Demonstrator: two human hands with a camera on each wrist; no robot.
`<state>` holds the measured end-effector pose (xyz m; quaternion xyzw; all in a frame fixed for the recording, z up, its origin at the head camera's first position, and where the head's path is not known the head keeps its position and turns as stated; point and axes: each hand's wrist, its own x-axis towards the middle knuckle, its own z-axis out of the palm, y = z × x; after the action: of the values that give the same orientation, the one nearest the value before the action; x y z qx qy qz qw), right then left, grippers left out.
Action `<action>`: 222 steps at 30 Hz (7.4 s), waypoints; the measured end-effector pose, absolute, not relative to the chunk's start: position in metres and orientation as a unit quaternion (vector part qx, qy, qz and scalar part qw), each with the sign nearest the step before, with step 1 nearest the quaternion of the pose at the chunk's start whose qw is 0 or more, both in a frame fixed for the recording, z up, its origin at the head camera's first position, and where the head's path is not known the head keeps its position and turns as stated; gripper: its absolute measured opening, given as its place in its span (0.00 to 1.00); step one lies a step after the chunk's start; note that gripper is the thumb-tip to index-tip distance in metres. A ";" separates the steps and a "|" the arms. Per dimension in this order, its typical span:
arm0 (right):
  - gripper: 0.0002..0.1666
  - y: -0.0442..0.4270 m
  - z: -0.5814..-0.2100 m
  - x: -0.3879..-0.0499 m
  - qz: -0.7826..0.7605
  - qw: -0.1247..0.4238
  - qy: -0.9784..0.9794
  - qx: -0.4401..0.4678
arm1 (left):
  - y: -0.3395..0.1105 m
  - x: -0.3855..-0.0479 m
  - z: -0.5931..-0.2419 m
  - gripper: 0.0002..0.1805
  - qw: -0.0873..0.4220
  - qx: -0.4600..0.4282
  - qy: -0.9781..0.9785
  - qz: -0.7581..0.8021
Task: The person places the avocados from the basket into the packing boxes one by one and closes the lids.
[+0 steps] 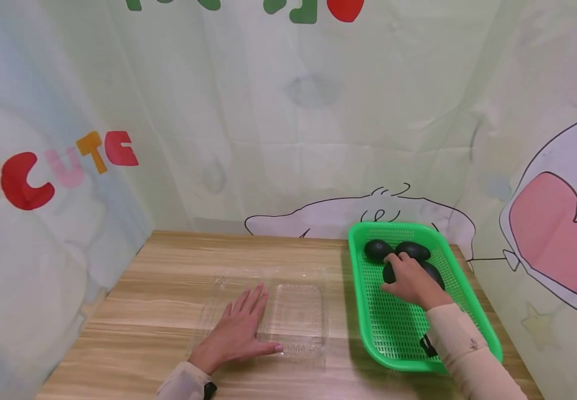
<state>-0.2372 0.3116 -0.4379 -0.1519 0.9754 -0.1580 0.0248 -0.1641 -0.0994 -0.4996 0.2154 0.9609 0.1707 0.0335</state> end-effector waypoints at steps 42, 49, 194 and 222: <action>0.33 0.258 -0.405 -0.187 -0.196 -0.066 0.964 -0.169 | -0.100 -0.164 -0.502 0.67 0.026 0.218 0.961 0.165; 0.32 0.244 -0.409 -0.181 -0.207 -0.059 0.961 -0.173 | -0.100 -0.163 -0.501 0.67 0.038 0.214 0.962 0.168; 0.40 0.087 -0.496 -0.165 -0.290 0.019 0.943 -0.160 | -0.100 -0.166 -0.502 0.69 0.040 0.221 0.962 0.158; 0.49 0.106 -0.465 -0.165 -0.205 -0.031 0.965 -0.160 | -0.099 -0.165 -0.500 0.68 0.049 0.215 0.961 0.167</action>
<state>-0.1647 0.1058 -0.4647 -0.1601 0.9651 -0.2049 -0.0310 -0.1653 -0.0992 -0.5004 0.2151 0.9610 0.1668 0.0493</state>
